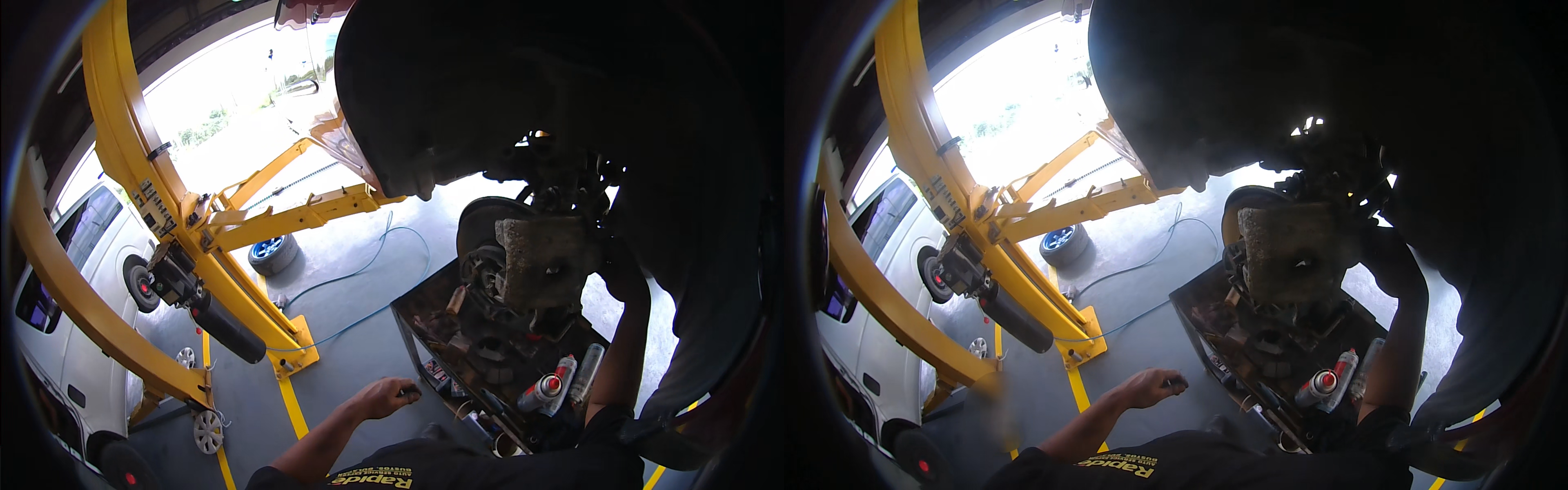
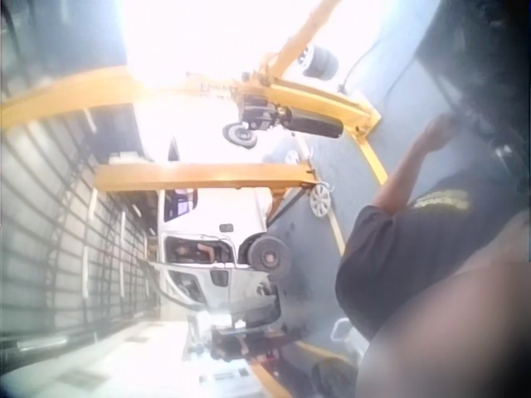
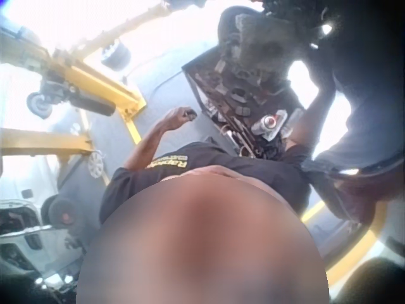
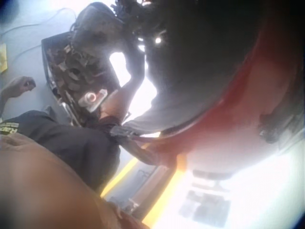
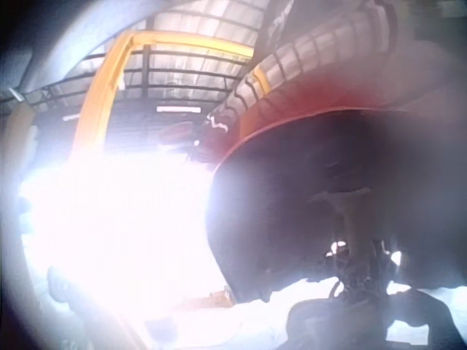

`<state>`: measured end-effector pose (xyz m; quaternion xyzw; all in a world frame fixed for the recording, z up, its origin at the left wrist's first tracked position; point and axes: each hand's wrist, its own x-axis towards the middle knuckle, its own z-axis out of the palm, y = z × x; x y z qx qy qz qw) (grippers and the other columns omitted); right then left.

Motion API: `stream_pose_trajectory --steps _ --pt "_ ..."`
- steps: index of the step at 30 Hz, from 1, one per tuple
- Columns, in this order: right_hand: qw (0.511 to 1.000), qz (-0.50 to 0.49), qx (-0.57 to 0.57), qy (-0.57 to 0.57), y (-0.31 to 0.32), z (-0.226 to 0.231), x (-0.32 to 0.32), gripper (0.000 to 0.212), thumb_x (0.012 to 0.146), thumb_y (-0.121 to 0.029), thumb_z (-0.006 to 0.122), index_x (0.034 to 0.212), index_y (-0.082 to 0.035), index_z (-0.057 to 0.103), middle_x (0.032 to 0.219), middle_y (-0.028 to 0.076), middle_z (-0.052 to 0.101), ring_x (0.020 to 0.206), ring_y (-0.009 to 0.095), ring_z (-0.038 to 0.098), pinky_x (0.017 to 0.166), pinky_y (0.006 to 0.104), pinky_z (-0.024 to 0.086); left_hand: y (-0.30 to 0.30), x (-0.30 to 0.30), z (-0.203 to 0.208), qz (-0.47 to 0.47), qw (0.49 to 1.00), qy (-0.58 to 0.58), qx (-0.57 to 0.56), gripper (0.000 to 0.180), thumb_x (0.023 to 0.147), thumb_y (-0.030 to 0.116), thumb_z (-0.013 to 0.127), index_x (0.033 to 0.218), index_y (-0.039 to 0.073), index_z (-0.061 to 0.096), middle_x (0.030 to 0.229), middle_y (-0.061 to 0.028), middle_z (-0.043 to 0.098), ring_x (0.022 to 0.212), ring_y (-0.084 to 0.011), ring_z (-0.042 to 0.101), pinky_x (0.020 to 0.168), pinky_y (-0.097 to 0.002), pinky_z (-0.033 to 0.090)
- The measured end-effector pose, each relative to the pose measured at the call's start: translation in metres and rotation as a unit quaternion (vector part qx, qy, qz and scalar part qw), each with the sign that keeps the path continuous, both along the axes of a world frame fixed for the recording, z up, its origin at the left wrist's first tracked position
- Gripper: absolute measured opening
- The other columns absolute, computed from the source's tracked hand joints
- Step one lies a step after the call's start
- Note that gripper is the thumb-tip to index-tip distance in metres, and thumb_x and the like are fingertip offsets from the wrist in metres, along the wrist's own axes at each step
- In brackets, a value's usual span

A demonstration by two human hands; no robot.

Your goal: The person sprays a lubricant onto the brake caliper and rotor, then uses a rag to wipe and clean the components. They handle the brake pads and caliper, repeatedly wiping and inspecting the parts while working under the lifted vehicle.

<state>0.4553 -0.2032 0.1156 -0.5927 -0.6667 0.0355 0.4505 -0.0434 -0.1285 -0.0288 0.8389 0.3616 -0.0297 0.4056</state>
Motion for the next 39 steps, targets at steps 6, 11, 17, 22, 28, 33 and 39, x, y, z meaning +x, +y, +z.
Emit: stream_pose_trajectory --steps 6,11,17,22,28,33,39 --pt "0.940 0.040 -0.037 0.336 0.035 -0.026 0.020 0.020 0.099 -0.010 0.072 0.115 0.002 0.071 0.085 0.005 0.071 0.074 0.013 0.067 0.066 0.0285 0.054 -0.003 0.000 0.001 0.006 1.000 -0.009 -0.011 0.031 0.105 0.033 0.065 0.119 0.006 0.072 0.110 -0.0159 0.076 0.103 -0.0342 0.072 0.091 -0.0454 0.054" --pt "0.990 -0.047 -0.037 0.125 0.030 -0.023 0.005 0.020 0.100 -0.011 0.069 0.115 0.003 0.069 0.082 0.004 0.069 0.069 0.010 0.063 0.059 0.0261 0.049 0.001 0.006 0.001 -0.009 1.000 0.001 0.002 0.032 0.105 0.033 0.065 0.120 0.005 0.071 0.111 -0.0164 0.076 0.104 -0.0349 0.071 0.092 -0.0459 0.054" --pt "0.982 -0.060 -0.022 0.179 0.015 -0.019 -0.012 0.019 0.105 -0.015 0.062 0.111 0.001 0.071 0.081 0.003 0.067 0.067 0.010 0.060 0.060 0.0266 0.046 0.000 0.021 0.000 -0.021 1.000 0.006 -0.005 0.034 0.106 0.033 0.064 0.125 0.006 0.072 0.116 -0.0143 0.077 0.109 -0.0317 0.072 0.096 -0.0439 0.055" --pt "0.980 -0.099 0.158 0.074 0.032 -0.056 -0.013 0.022 0.106 -0.016 0.060 0.115 0.001 0.071 0.088 0.004 0.070 0.075 0.010 0.062 0.069 0.0273 0.050 -0.005 0.022 0.001 -0.017 1.000 0.003 -0.012 0.033 0.105 0.032 0.065 0.125 0.007 0.072 0.117 -0.0151 0.076 0.110 -0.0329 0.071 0.096 -0.0442 0.054" --pt "0.975 -0.090 0.202 0.019 0.049 -0.072 0.009 0.025 0.104 -0.015 0.062 0.119 0.002 0.072 0.096 0.007 0.074 0.081 0.012 0.066 0.073 0.0289 0.053 -0.007 0.018 0.001 -0.012 1.000 0.009 -0.018 0.030 0.106 0.029 0.064 0.124 0.008 0.073 0.117 -0.0131 0.077 0.110 -0.0324 0.072 0.096 -0.0434 0.054" --pt "0.990 -0.111 0.048 0.072 0.041 -0.051 0.019 0.030 0.101 -0.011 0.065 0.128 0.002 0.066 0.111 0.011 0.072 0.098 0.018 0.067 0.086 0.0327 0.054 -0.006 0.017 0.005 0.003 1.000 0.014 -0.013 0.028 0.104 0.027 0.066 0.124 0.007 0.073 0.117 -0.0131 0.077 0.108 -0.0317 0.073 0.095 -0.0429 0.055" --pt "0.990 -0.081 0.049 0.101 0.023 -0.041 0.012 0.031 0.101 -0.012 0.066 0.129 0.002 0.066 0.113 0.010 0.072 0.100 0.019 0.068 0.088 0.0328 0.055 -0.009 0.028 0.009 0.010 1.000 0.011 -0.026 0.028 0.104 0.026 0.066 0.119 0.004 0.073 0.111 -0.0159 0.077 0.103 -0.0334 0.072 0.091 -0.0434 0.055"
